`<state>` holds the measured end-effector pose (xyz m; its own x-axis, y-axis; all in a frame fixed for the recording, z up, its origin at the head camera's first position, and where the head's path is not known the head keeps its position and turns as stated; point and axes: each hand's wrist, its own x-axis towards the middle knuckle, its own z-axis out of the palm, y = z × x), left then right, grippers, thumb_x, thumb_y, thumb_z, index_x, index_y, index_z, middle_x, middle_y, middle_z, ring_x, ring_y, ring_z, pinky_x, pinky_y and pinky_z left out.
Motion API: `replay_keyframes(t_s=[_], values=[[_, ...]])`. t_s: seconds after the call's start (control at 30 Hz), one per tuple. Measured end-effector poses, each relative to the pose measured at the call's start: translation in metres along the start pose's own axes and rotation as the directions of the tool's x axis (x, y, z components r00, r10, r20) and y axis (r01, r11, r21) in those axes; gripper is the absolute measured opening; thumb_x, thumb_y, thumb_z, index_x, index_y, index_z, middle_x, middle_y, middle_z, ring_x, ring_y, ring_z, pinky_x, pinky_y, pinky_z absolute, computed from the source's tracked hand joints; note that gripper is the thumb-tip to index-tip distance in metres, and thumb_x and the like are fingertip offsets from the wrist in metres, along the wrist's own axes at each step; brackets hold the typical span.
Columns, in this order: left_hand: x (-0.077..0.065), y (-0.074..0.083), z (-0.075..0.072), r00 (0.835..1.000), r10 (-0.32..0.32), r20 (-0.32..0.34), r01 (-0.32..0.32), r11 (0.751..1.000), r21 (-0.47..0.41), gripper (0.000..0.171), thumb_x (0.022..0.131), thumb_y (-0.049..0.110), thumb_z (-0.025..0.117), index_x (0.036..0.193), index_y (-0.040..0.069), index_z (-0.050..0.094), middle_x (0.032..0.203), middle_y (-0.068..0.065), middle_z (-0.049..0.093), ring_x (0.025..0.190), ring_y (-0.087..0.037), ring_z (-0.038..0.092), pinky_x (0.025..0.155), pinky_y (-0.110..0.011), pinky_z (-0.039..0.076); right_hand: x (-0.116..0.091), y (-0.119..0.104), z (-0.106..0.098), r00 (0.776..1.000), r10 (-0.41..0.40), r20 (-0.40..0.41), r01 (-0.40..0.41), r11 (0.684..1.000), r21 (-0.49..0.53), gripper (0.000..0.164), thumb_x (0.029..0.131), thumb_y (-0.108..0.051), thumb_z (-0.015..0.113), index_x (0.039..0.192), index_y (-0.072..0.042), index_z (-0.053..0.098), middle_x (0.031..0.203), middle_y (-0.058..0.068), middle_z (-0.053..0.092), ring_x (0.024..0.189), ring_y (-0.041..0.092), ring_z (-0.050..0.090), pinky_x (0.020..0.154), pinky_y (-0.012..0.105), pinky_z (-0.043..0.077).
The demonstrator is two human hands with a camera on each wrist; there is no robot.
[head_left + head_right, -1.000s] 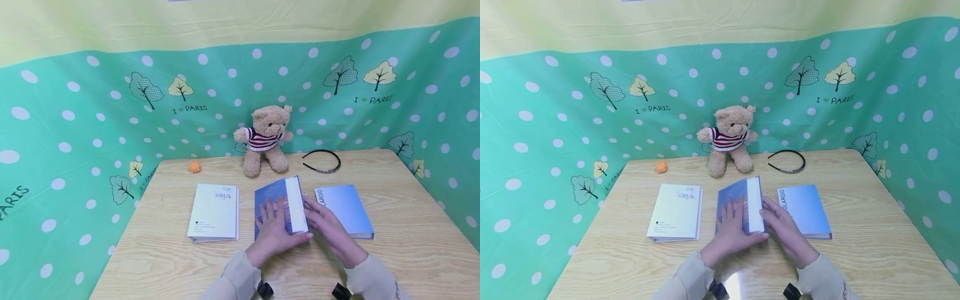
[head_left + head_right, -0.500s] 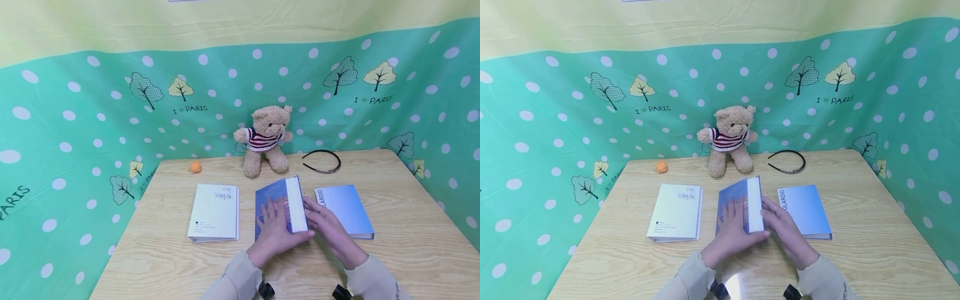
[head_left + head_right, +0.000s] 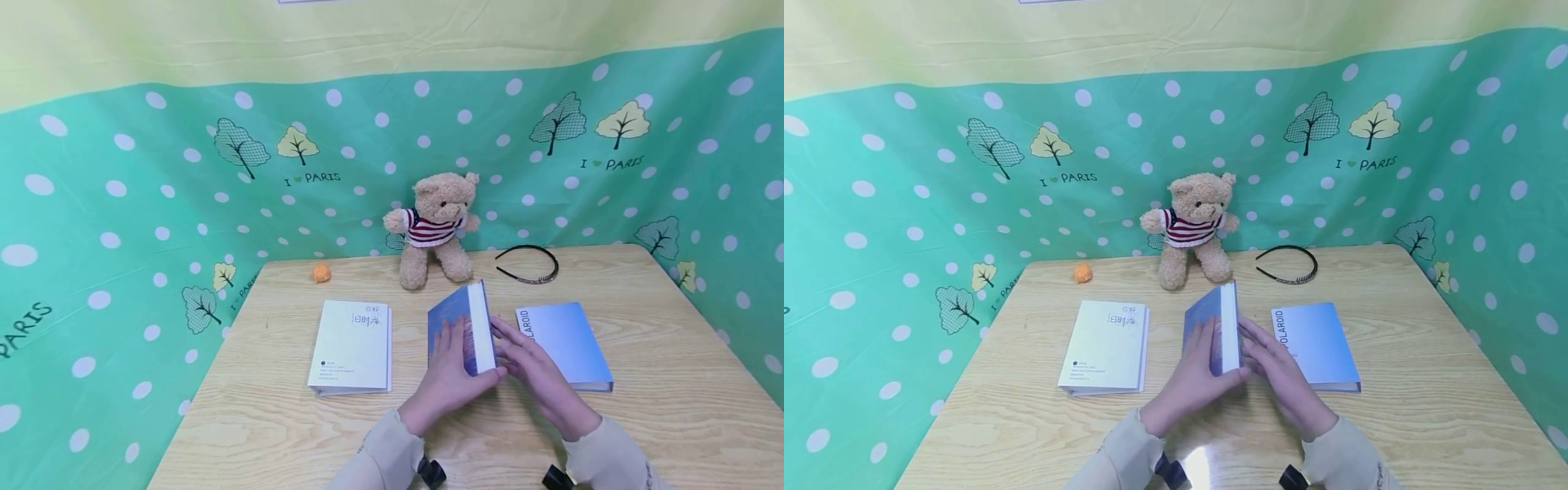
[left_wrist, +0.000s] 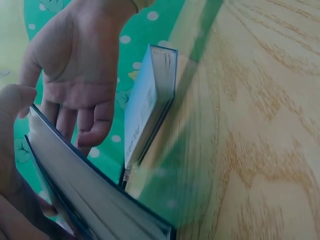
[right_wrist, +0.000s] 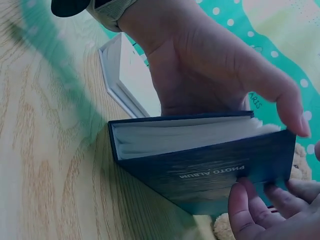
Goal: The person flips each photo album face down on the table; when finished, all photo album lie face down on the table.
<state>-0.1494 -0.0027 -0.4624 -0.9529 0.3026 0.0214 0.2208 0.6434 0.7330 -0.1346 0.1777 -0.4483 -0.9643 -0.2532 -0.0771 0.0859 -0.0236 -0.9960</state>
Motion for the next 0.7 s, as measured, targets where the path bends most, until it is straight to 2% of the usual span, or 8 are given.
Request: replay_keyframes(t_s=[0.13,0.37,0.57,0.7], values=[[-0.001,0.0,-0.003,0.999,0.033,-0.011,-0.034,0.997,-0.067,0.106,0.076,0.068,0.064,0.157,0.016,0.018,0.159,-0.024,0.014,0.146,-0.039,0.013,0.112,-0.057,0.023,0.0,0.003,-0.002,0.999,-0.018,0.028,0.018,1.0,-0.003,0.054,0.106,-0.032,0.037,0.156,-0.016,0.025,0.159,0.012,0.022,0.117,0.015,0.054,0.096,0.031,0.042],[-0.003,0.0,-0.004,0.998,0.057,-0.037,-0.063,0.981,-0.185,0.101,0.078,0.056,0.068,0.157,0.02,0.018,0.16,-0.019,0.016,0.146,-0.032,0.017,0.112,-0.055,0.025,0.002,0.01,-0.002,0.995,-0.041,0.089,0.041,0.999,0.005,0.054,0.106,-0.026,0.04,0.156,-0.017,0.022,0.16,0.013,0.021,0.118,0.01,0.055,0.095,0.028,0.046],[-0.002,-0.001,-0.006,0.989,0.131,-0.075,-0.147,0.947,-0.286,0.095,0.08,0.042,0.07,0.157,0.018,0.02,0.157,-0.01,0.027,0.141,-0.026,0.029,0.113,-0.049,0.027,0.005,0.015,0.0,0.995,-0.014,0.102,0.014,1.0,0.002,0.057,0.103,-0.021,0.047,0.156,-0.019,0.025,0.159,0.015,0.021,0.122,0.001,0.05,0.097,0.029,0.046],[-0.002,-0.002,-0.007,0.984,0.154,-0.091,-0.177,0.917,-0.357,0.091,0.082,0.038,0.072,0.155,0.017,0.023,0.153,-0.001,0.035,0.137,-0.018,0.036,0.112,-0.043,0.03,0.006,0.018,0.0,0.992,-0.01,0.127,0.009,1.0,0.006,0.059,0.102,-0.021,0.05,0.156,-0.018,0.026,0.16,0.015,0.019,0.123,0.004,0.05,0.098,0.029,0.047]])
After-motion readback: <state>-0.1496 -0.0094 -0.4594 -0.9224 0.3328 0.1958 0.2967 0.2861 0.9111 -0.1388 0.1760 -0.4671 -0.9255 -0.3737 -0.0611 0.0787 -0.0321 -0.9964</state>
